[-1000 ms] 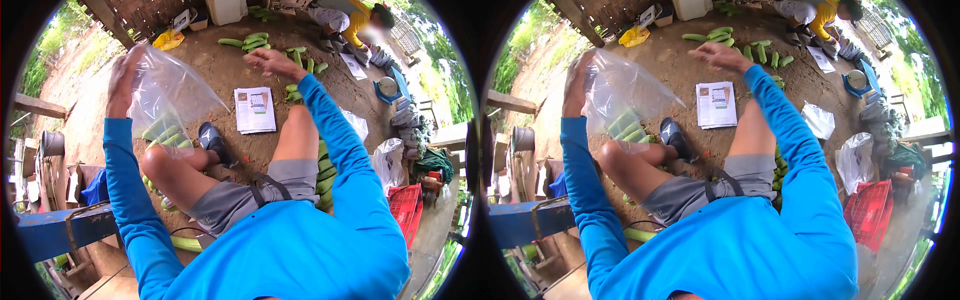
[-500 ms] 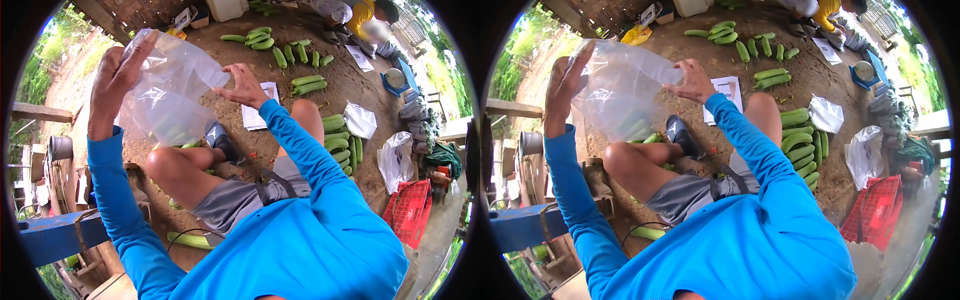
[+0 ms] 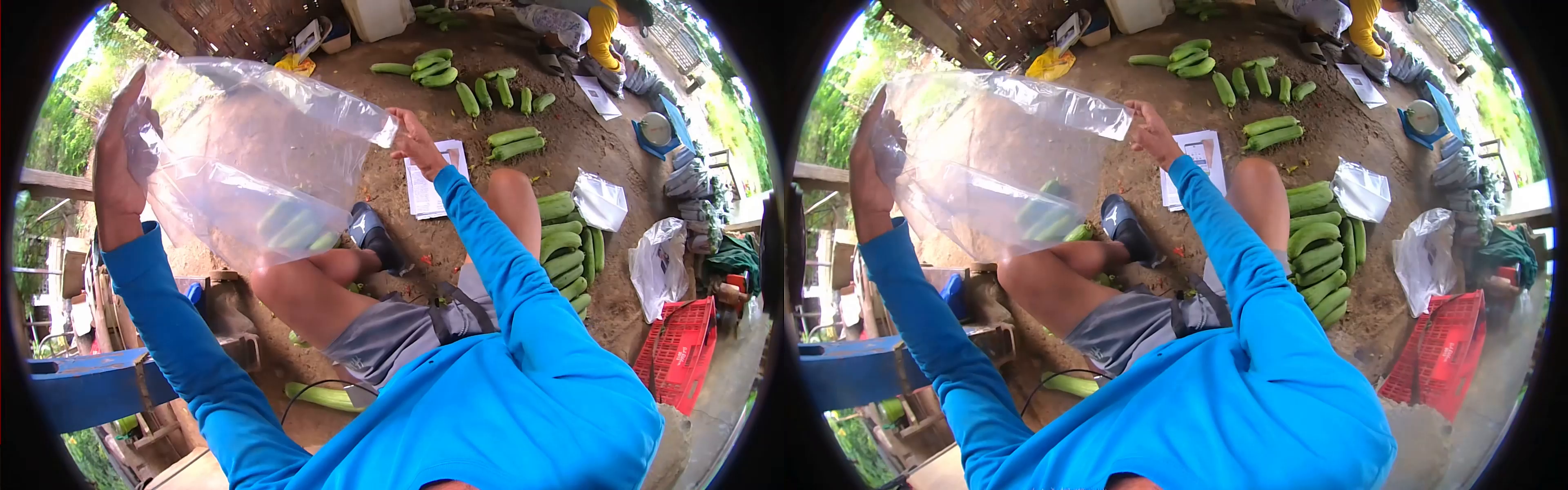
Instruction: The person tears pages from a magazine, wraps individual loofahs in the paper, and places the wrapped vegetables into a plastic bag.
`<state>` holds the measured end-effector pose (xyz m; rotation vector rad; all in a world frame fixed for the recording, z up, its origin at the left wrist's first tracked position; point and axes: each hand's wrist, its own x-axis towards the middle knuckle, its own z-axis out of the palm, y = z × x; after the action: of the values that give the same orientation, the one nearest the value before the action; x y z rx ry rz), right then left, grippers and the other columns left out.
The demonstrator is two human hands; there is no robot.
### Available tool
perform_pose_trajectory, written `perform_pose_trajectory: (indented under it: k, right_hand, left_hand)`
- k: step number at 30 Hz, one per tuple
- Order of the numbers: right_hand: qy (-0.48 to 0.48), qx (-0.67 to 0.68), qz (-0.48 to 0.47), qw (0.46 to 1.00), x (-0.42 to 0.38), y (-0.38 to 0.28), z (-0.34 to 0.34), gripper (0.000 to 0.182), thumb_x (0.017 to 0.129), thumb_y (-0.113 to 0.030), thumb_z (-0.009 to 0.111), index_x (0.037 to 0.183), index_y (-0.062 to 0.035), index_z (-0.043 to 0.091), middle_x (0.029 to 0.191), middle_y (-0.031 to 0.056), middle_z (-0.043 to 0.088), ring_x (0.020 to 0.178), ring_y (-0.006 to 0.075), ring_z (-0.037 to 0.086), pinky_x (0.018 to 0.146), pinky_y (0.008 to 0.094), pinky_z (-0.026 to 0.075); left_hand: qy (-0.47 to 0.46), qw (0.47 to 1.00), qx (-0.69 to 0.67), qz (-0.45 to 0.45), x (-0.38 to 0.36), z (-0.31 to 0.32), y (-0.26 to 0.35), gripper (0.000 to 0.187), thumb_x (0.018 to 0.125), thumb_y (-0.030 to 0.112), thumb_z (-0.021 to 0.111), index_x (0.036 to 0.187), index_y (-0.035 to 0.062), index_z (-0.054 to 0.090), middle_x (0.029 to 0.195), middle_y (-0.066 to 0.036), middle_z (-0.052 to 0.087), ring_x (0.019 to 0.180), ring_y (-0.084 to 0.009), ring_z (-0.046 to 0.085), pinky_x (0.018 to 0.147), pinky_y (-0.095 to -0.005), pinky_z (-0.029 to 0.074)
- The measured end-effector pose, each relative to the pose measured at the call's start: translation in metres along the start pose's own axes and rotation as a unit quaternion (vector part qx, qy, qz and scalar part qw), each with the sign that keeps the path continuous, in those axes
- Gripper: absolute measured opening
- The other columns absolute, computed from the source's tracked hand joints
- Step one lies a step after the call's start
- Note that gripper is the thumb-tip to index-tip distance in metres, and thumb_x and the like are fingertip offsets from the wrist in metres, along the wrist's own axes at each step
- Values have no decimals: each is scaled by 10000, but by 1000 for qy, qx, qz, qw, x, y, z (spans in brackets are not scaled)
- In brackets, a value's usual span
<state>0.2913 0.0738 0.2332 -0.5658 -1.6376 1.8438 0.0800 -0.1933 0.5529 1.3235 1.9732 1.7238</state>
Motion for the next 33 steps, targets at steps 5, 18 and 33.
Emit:
perform_pose_trajectory:
  k: [5,18,33]
  right_hand:
    - [-100,95,-14,990,21,-10,1,462,935,-407,665,1279,-105,605,1174,29,652,982,140,641,788,293,543]
    - [-41,174,80,981,-29,-43,-52,230,976,-236,659,1117,-57,682,924,1,682,763,76,632,706,263,566]
    - [-131,41,106,985,-43,-61,-4,266,973,-311,676,1011,-48,687,852,-22,641,746,44,566,661,224,496]
  left_hand:
    - [40,992,-92,-79,9,-19,-31,412,1021,280,527,1387,99,585,849,36,549,626,-30,480,529,-178,384]
    - [-1,990,141,-14,-17,-34,-186,398,933,466,630,1081,101,687,891,-11,601,804,-84,546,687,-218,439]
    - [-315,916,248,-4,-79,189,-113,251,931,272,645,1006,33,629,768,-93,605,667,-191,577,649,-339,479]
